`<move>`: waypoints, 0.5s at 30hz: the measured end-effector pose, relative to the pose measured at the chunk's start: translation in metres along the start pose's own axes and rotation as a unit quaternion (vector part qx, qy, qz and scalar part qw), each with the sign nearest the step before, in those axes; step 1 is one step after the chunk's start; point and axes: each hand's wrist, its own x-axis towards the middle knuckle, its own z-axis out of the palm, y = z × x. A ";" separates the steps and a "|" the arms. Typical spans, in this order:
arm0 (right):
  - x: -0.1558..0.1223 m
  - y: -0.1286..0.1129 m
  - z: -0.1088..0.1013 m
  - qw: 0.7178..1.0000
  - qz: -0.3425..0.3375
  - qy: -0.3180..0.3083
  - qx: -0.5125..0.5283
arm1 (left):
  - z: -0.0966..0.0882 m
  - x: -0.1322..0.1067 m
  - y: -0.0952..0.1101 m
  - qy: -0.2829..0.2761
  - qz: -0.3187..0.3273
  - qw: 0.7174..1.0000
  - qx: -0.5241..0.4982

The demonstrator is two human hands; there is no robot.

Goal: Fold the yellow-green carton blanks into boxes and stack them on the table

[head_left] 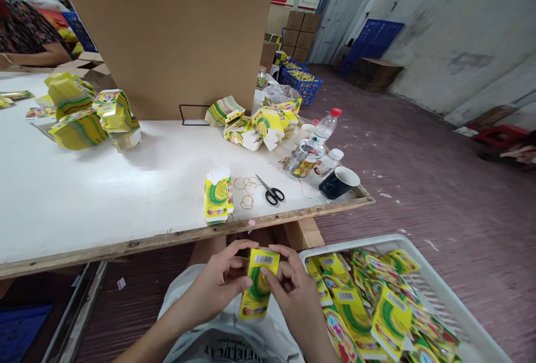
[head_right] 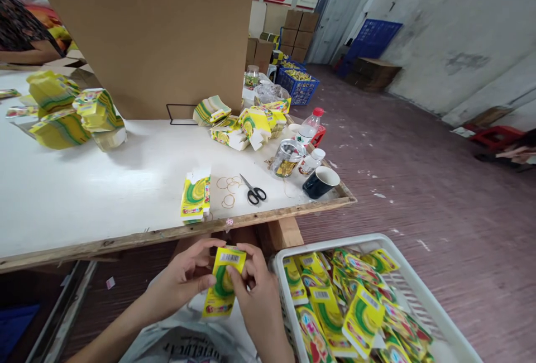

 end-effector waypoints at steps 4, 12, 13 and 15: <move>0.002 -0.001 -0.006 0.999 -0.026 0.025 -0.010 | 0.000 0.004 -0.001 0.017 -0.015 0.998 -0.056; -0.001 -0.002 -0.003 0.990 -0.027 0.065 0.121 | 0.020 0.005 -0.002 0.029 0.001 0.999 -0.018; -0.002 -0.002 -0.009 0.991 -0.037 0.069 0.106 | 0.021 0.006 -0.001 0.031 0.011 0.999 0.005; -0.004 0.001 -0.031 0.990 -0.066 0.124 0.009 | 0.016 0.008 0.001 0.054 0.051 0.994 0.076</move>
